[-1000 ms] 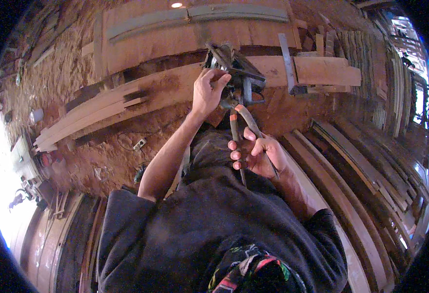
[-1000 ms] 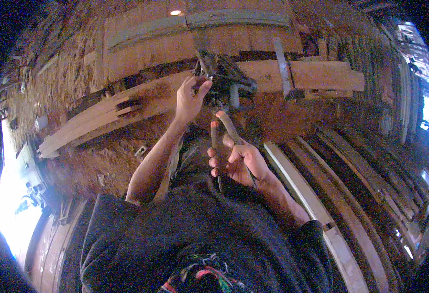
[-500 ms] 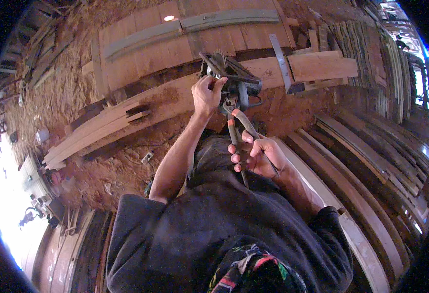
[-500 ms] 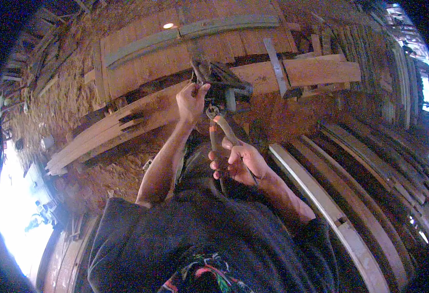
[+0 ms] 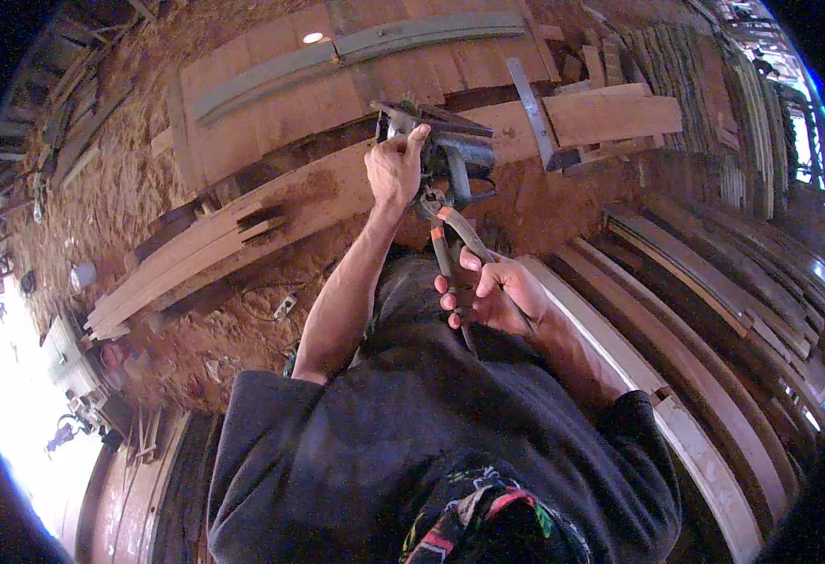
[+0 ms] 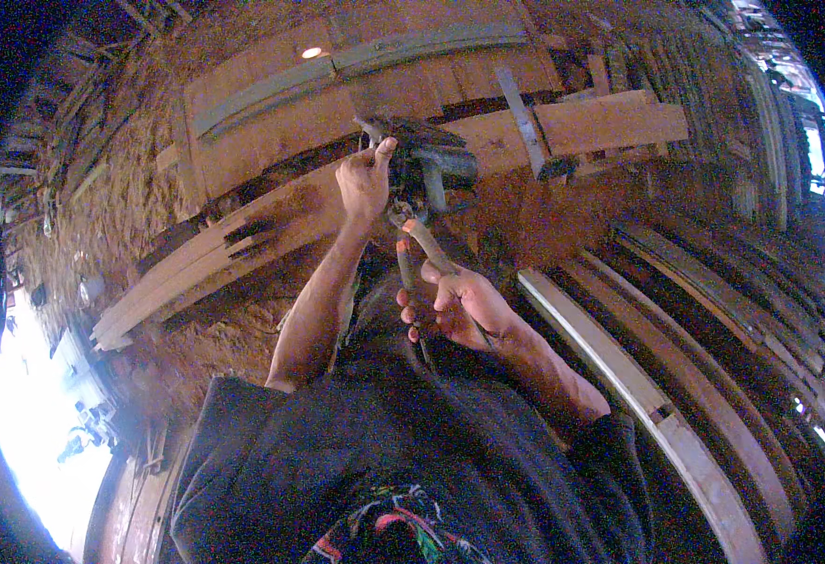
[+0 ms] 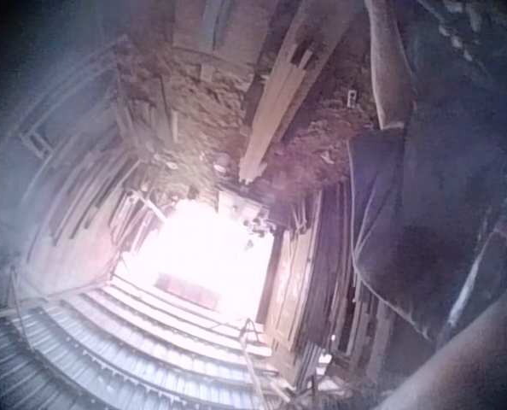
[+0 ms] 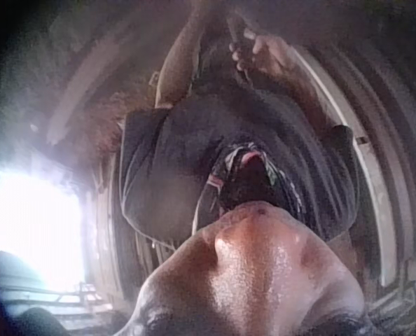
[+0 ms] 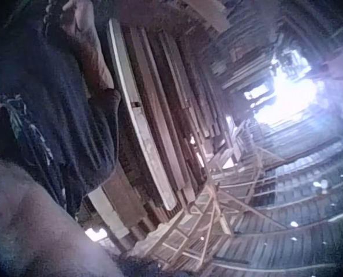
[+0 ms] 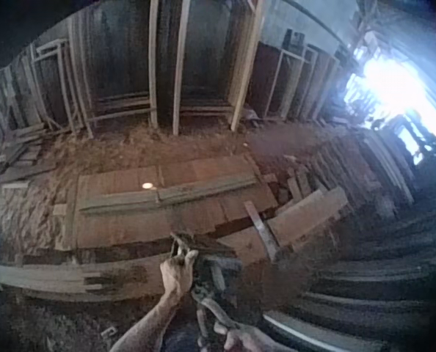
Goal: The person measures and marks a wooden plank with a ruler and pencil, then uses a circular saw to cut the plank. They handle the cut pieces and continue cutting additional sections of wood.
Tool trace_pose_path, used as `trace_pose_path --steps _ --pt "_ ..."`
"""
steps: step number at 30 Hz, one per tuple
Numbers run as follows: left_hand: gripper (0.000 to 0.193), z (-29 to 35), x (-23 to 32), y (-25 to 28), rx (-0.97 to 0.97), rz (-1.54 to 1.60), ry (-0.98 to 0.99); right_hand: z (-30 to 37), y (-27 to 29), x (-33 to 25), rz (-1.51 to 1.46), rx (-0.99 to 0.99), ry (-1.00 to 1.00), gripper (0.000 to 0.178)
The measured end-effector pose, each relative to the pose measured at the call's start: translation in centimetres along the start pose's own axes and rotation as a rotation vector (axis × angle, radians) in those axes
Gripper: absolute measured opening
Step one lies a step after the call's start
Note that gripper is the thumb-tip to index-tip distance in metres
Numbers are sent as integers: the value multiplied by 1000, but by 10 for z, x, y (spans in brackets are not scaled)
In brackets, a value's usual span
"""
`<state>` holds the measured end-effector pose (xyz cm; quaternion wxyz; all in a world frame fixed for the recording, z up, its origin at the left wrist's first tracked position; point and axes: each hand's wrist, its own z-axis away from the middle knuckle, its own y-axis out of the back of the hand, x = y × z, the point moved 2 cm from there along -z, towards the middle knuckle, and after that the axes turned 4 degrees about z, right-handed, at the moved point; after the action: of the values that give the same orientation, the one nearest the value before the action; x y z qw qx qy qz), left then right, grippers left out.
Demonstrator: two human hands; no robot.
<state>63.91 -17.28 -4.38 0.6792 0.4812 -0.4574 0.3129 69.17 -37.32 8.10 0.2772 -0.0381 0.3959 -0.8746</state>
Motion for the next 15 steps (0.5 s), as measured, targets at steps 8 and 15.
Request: trace_pose_path --steps 8,15 --pt "72 -1 -6 -3 -27 7 45 4 -9 -4 38 52 -10 27" --pt "74 -1 -14 -3 -40 18 101 9 -22 -3 59 70 9 29"
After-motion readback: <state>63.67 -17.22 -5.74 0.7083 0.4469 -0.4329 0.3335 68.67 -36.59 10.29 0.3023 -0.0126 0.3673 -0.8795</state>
